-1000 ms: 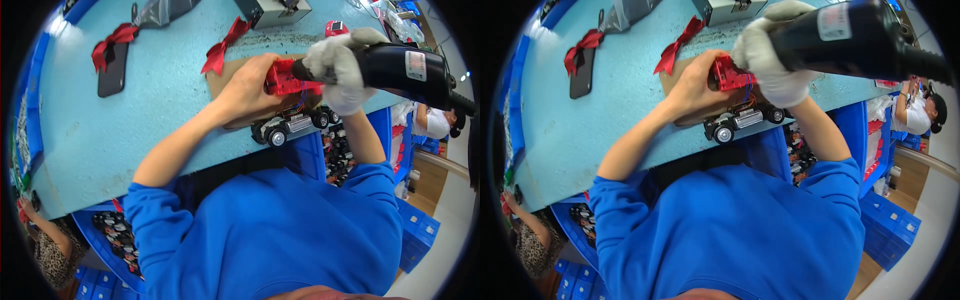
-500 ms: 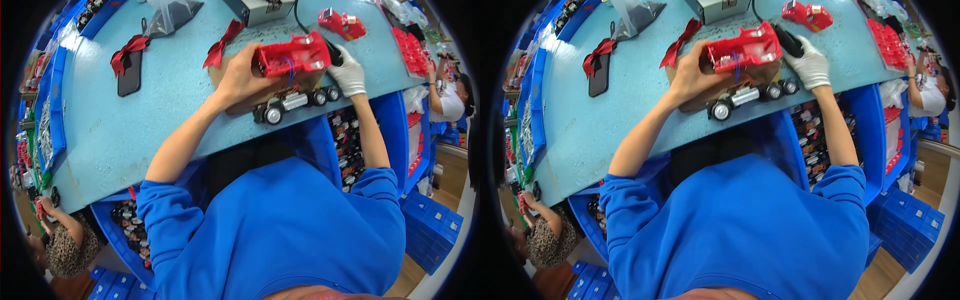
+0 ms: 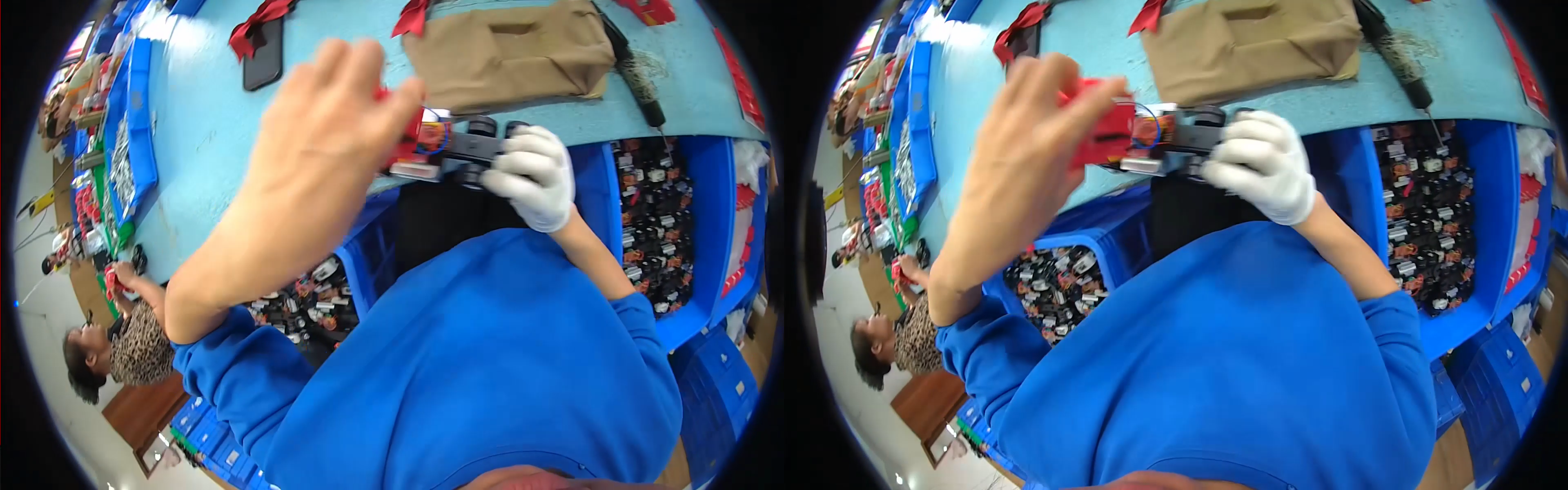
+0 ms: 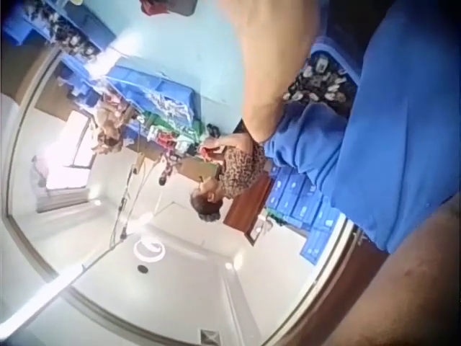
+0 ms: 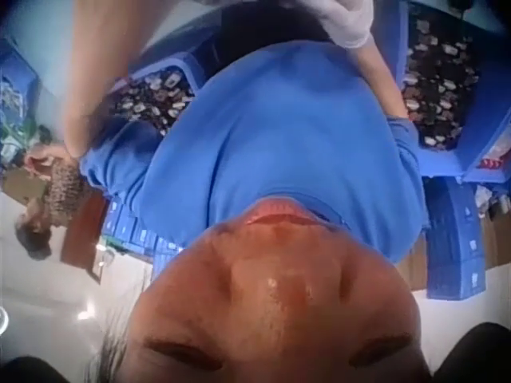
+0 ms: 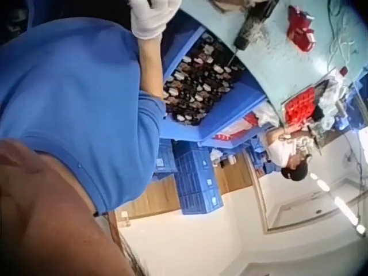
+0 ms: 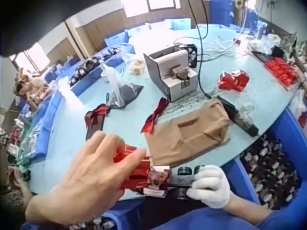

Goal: Assembling plastic toy trucks by attaching the red cab to the chassis using an electric screwdriver and placing finished units into a bin.

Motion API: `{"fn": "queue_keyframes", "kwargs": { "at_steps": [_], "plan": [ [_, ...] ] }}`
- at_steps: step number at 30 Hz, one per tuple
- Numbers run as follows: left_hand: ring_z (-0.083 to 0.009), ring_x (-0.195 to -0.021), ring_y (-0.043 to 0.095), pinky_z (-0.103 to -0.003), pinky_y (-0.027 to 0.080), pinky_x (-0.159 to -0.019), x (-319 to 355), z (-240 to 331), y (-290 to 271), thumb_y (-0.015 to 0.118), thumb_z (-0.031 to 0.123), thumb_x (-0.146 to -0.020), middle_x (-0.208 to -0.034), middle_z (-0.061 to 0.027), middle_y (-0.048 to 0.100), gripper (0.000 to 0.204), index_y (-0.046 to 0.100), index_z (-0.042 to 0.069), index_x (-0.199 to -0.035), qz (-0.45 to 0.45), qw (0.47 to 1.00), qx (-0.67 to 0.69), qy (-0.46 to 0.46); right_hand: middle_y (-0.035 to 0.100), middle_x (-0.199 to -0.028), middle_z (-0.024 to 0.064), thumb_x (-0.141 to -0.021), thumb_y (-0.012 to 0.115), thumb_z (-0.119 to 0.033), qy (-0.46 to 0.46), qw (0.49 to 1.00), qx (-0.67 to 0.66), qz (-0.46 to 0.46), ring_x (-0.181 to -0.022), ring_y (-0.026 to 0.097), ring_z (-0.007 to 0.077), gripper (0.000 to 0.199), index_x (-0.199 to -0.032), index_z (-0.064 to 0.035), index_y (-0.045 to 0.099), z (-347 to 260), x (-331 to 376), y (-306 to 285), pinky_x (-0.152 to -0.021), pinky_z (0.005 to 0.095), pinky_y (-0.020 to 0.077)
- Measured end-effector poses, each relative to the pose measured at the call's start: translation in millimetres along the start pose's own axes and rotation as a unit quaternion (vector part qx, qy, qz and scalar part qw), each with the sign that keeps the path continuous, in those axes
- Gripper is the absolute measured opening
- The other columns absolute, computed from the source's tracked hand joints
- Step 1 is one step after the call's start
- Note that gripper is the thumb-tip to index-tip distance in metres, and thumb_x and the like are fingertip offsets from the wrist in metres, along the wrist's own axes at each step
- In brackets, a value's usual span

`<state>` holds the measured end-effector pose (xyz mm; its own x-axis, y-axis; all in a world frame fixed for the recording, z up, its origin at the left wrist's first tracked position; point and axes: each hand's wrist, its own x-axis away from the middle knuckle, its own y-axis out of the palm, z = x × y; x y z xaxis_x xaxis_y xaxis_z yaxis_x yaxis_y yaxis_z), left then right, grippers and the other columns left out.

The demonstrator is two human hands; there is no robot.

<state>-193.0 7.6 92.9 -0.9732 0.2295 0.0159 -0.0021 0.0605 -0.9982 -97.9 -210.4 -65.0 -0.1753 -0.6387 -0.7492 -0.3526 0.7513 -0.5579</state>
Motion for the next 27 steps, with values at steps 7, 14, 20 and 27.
{"fn": "queue_keyframes", "kwargs": {
  "at_steps": [7,14,20,27],
  "plan": [
    [-0.0250,-0.102,0.049,-0.038,0.041,-0.085,56.6,-18.4,81.0,0.059,0.013,-0.072,-0.104,-0.0104,0.051,0.035,0.056,0.003,-0.105,-0.042,0.965,-0.256,-0.045,0.059,-0.106,0.0067,-0.066,0.067,-0.003,-0.030,0.988,-0.138,-0.063,-0.094,0.058,0.0272,0.031,-0.096,-0.0119,0.067,-5.2,-32.8,64.7,-0.082,0.0423,0.0478],
    [-0.0289,-0.109,0.050,-0.042,0.038,-0.100,166.3,-172.4,115.8,0.057,0.009,-0.078,-0.115,-0.0105,0.050,0.051,0.051,0.022,-0.127,-0.016,0.887,-0.426,-0.175,0.063,-0.105,0.0152,-0.077,0.069,-0.018,0.095,0.957,0.262,0.077,-0.097,0.059,0.0305,0.030,-0.103,-0.0043,0.064,155.9,-74.3,-97.7,-0.089,0.0377,0.0454],
    [-0.0287,-0.116,0.043,-0.041,0.039,-0.094,59.1,-107.9,113.1,0.057,0.009,-0.078,-0.121,-0.0133,0.048,0.052,0.050,0.018,-0.129,0.068,0.960,-0.212,-0.171,0.055,-0.128,0.0123,-0.075,0.078,-0.038,0.452,0.881,0.131,-0.049,-0.116,0.053,0.0210,0.080,-0.135,0.0029,0.044,321.5,-8.1,-221.3,-0.098,0.0333,0.0418],
    [-0.0332,-0.116,0.050,-0.040,0.046,-0.096,-64.7,4.3,83.4,0.073,0.025,-0.075,-0.120,-0.0178,0.054,0.038,0.061,0.004,-0.105,0.214,0.939,0.269,0.001,0.039,-0.144,0.0041,-0.100,0.044,-0.020,0.510,0.815,-0.216,0.172,-0.131,0.038,0.0155,0.045,-0.141,-0.0019,0.037,244.9,-18.1,-211.2,-0.107,0.0356,0.0357]
  ]
}}
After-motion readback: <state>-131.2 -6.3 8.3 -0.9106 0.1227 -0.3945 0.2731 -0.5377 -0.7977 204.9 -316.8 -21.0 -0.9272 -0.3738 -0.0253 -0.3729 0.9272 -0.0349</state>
